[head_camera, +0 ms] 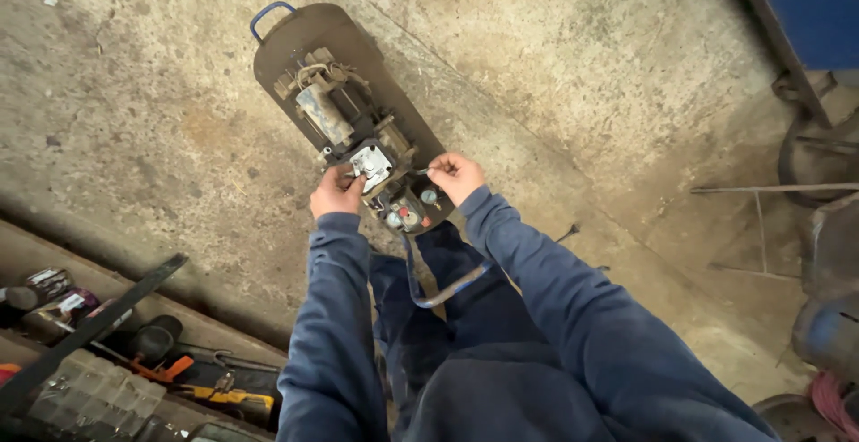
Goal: The person kneels on the workshop floor repairing a small air compressor. They use a screwdriver to unscrew and remove a component from the unit, handle a curved metal bracket and bolts, thread the bolts into the bracket by hand, and fit the bracket back onto the compressor.
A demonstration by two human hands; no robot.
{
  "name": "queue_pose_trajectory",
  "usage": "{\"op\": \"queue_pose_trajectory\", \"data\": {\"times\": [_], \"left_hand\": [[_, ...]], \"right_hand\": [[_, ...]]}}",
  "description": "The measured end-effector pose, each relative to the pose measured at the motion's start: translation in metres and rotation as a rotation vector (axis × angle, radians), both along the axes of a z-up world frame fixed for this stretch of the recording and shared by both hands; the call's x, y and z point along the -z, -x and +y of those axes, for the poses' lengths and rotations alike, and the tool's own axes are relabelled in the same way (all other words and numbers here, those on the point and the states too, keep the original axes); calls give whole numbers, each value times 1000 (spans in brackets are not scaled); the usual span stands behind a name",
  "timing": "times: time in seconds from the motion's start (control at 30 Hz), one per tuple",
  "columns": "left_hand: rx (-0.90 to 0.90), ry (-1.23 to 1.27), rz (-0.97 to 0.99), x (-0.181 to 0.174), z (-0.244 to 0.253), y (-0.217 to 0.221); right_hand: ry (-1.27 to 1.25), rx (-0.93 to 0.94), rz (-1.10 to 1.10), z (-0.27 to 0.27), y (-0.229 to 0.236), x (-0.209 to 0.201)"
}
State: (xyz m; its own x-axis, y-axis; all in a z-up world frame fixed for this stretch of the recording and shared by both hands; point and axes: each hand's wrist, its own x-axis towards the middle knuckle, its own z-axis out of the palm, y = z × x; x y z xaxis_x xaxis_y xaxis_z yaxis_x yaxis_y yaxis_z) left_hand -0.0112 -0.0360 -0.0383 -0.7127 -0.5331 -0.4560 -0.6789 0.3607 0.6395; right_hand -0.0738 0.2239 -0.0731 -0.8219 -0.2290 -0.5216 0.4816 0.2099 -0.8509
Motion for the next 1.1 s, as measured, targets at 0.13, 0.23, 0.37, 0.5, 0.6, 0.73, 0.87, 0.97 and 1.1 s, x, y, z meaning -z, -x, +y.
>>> {"op": "queue_pose_trajectory", "data": {"times": [0.13,0.23,0.37,0.5,0.6,0.73,0.87,0.97,1.1], "left_hand": [[-12,70,-6,-3,2,-6],[-53,110,33,-21,6,-11],[-132,-159,176,-45,25,-28],[-84,-447,244,-59,45,-46],[-247,-754,228,-47,52,-59],[-263,-690,176,-68,47,-59],[-246,-694,251,-79,42,-59],[-218,-642,264,-93,39,-54],[-135,-454,194,-122,36,-48]], "right_hand": [[4,-13,-25,-3,-2,-1],[50,-21,-56,-5,-3,-5],[107,-39,-112,-9,-11,-12],[175,-36,-293,-27,-13,-62],[197,-80,-332,-35,-20,-80],[214,-144,-316,-33,-28,-86],[266,-193,-303,-37,-22,-103],[258,-242,-292,-36,-6,-119],[296,-326,-299,-31,4,-129]]}}
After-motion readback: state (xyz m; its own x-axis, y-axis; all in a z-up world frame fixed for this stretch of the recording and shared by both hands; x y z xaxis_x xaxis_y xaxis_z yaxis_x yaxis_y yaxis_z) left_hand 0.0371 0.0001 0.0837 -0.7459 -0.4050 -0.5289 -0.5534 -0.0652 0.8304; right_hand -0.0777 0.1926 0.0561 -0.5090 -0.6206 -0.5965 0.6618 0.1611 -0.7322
